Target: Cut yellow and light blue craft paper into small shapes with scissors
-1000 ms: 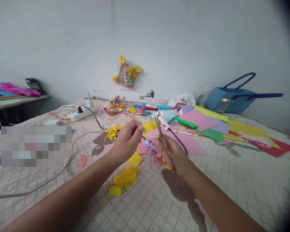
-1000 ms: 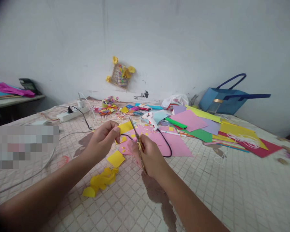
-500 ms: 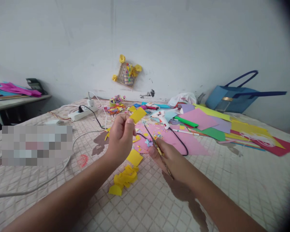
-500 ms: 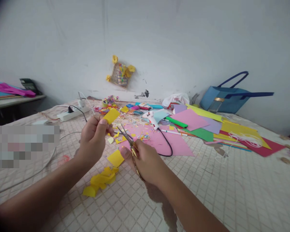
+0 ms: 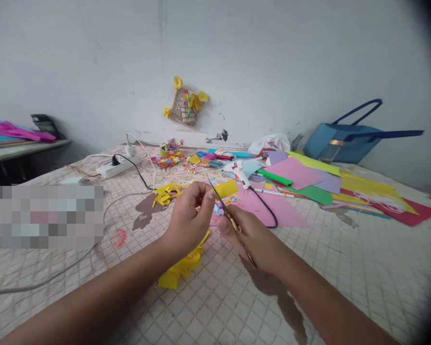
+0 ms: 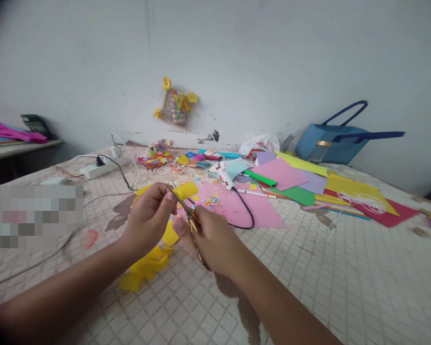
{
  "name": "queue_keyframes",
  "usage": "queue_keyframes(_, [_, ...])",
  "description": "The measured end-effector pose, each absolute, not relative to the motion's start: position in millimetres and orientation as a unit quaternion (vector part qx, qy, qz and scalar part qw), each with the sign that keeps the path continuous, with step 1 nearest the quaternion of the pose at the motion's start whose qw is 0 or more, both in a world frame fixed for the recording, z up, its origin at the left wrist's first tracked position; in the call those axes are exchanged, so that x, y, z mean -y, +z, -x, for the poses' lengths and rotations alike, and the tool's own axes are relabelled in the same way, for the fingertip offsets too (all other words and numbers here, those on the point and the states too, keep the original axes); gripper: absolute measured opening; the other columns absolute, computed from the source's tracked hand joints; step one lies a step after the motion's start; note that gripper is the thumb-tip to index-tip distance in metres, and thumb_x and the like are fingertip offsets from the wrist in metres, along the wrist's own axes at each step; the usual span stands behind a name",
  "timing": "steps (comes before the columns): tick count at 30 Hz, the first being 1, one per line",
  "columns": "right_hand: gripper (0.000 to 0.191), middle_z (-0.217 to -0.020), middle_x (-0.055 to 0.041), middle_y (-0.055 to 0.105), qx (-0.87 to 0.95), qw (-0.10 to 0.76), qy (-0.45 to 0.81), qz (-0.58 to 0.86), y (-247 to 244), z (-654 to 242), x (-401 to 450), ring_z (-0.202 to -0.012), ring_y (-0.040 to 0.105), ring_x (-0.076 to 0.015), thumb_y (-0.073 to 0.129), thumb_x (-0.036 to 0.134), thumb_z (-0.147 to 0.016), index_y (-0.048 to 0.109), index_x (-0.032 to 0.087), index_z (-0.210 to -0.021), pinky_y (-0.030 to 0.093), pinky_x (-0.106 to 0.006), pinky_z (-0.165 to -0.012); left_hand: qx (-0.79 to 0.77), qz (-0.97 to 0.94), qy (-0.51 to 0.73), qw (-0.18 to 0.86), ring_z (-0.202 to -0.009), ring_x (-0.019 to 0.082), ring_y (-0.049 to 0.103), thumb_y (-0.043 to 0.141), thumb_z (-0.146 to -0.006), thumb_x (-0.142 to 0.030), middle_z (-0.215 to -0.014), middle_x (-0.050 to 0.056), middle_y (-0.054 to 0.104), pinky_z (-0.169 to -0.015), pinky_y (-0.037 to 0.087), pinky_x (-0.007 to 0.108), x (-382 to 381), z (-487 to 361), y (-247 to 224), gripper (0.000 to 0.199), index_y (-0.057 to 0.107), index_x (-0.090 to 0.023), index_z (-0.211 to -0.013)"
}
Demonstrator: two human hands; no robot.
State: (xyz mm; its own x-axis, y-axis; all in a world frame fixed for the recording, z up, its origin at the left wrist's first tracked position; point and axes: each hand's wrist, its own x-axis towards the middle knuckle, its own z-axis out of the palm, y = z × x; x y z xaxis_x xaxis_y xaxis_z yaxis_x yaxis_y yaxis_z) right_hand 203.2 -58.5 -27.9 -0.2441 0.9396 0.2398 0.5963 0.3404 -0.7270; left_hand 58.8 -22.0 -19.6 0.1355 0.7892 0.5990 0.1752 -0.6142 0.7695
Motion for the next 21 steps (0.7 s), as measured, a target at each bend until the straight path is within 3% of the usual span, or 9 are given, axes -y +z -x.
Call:
queue_keyframes(12, [0.032,-0.071,-0.0013,0.057,0.750,0.318,0.252,0.522,-22.9,-205.0,58.9,-0.062,0.047,-0.0150,0.048,0.050,-0.084,0.049,0.019,-0.076,0.032,-0.026,-0.053,-0.354,-0.697,0.559,0.278,-0.058,0.010,0.046,0.044,-0.082,-0.022,-0.062,-0.002,0.048,-0.055,0.038,0.023,22.8,-59.0,-16.9,0.016,0.044,-0.018,-0.066])
queue_keyframes(21, [0.033,-0.061,0.0015,0.051,0.762,0.302,0.234,0.523,-23.2,-207.4,57.5,-0.054,0.043,-0.0126,0.045,0.049,-0.085,0.046,0.019,-0.071,0.029,-0.025,-0.048,-0.371,-0.694,0.557,0.264,-0.057,0.010,0.045,0.044,-0.082,-0.023,-0.061,-0.002,0.049,-0.054,0.037,0.023,23.3,-58.9,-15.7,0.017,0.045,-0.017,-0.065])
